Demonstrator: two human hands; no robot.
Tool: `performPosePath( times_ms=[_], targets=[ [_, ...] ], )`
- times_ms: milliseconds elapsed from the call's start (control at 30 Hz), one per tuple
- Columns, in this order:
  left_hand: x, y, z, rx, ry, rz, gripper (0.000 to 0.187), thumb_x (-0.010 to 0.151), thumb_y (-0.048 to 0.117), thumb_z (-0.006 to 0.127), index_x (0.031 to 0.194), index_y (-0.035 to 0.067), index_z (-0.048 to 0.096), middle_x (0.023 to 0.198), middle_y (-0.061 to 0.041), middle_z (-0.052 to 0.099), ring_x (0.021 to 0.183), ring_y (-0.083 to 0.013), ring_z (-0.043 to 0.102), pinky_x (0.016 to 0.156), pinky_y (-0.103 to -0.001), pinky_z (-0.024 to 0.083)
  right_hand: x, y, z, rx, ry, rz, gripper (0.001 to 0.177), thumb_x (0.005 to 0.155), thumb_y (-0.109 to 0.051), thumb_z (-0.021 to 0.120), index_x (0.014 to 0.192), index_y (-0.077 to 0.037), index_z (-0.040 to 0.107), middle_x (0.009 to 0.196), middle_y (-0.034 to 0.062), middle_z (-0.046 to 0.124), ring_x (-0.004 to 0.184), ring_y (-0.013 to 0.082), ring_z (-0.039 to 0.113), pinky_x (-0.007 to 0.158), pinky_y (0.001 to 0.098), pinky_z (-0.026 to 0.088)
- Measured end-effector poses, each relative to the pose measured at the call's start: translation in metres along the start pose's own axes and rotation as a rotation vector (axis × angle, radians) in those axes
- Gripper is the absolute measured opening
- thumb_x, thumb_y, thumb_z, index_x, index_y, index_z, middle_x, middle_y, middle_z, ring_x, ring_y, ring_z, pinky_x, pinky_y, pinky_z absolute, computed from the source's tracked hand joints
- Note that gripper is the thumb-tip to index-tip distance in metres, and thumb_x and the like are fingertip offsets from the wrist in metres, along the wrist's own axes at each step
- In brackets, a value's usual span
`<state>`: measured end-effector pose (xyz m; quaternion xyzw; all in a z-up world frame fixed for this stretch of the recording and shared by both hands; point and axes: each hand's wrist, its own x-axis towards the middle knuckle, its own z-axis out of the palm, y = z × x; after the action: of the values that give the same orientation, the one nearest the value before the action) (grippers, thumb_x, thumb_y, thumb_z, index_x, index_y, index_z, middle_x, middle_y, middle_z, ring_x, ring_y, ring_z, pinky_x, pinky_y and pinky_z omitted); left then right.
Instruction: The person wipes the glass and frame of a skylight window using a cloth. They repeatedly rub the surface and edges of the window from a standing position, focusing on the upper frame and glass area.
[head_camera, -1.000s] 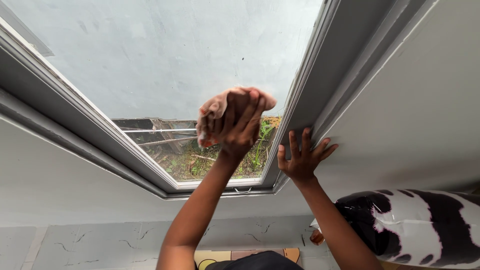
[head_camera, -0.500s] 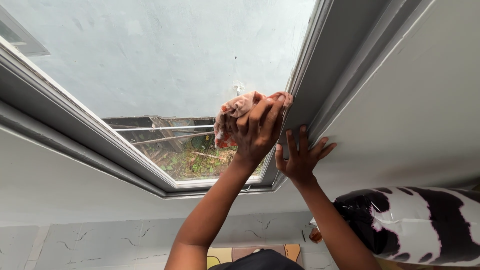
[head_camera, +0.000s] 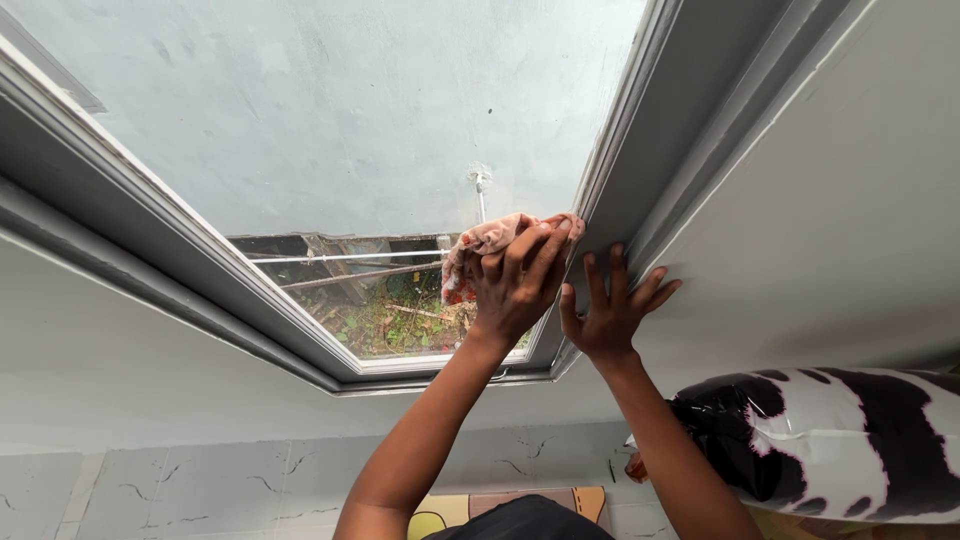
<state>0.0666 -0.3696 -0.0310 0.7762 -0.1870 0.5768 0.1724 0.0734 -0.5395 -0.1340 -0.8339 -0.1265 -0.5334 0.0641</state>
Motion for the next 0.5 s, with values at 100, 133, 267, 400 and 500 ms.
performPosePath(
  times_ms=[100,133,267,400,500],
  targets=[
    [0.004,-0.003,-0.015,-0.135,-0.139,-0.008,0.045,0.096,0.028,0.074,0.140,0.021,0.064,0.132,0.000,0.054,0.117,-0.0233,0.041,0.099,-0.039,0.035,0.007,-0.015,-0.011,0.208,0.028,0.063,0.063,0.110,-0.043,0.053,0.162,-0.017,0.031,0.173,0.0160,0.021,0.159,0.0368,-0.015,0.125,0.0644,-0.018],
    [0.005,-0.004,-0.021,-0.184,-0.184,-0.013,0.048,0.095,0.024,0.071,0.142,0.021,0.062,0.135,-0.002,0.054,0.123,-0.0241,0.041,0.103,-0.040,0.034,0.009,-0.023,-0.015,0.245,0.044,0.060,0.064,0.109,-0.042,0.053,0.163,-0.017,0.029,0.173,0.0168,0.018,0.160,0.0359,-0.012,0.126,0.0631,-0.015],
    [0.013,-0.013,-0.042,-0.440,-0.294,-0.049,0.057,0.096,0.008,0.059,0.151,0.018,0.052,0.151,-0.005,0.054,0.147,-0.0251,0.043,0.124,-0.045,0.032,0.019,-0.058,-0.024,0.589,0.028,-0.023,0.059,0.111,-0.031,0.051,0.163,-0.017,0.026,0.172,0.0169,0.015,0.163,0.0349,0.007,0.134,0.0574,0.009],
    [0.012,-0.039,-0.063,-0.765,-0.476,-0.153,0.060,0.102,0.008,0.052,0.161,0.012,0.037,0.160,-0.009,0.048,0.151,-0.0256,0.046,0.129,-0.043,0.036,0.043,-0.096,-0.020,0.896,-0.017,-0.088,0.055,0.116,-0.019,0.051,0.163,-0.016,0.024,0.172,0.0158,0.020,0.163,0.0368,0.022,0.137,0.0541,0.026],
    [0.012,-0.055,-0.064,-0.600,-0.457,0.023,0.063,0.108,0.010,0.050,0.165,0.008,0.024,0.164,-0.016,0.038,0.150,-0.0281,0.045,0.131,-0.046,0.033,0.069,-0.113,-0.014,0.753,0.166,-0.126,0.065,0.110,-0.031,0.050,0.164,-0.015,0.019,0.170,0.0135,0.020,0.162,0.0328,0.025,0.137,0.0531,0.027]
  ],
)
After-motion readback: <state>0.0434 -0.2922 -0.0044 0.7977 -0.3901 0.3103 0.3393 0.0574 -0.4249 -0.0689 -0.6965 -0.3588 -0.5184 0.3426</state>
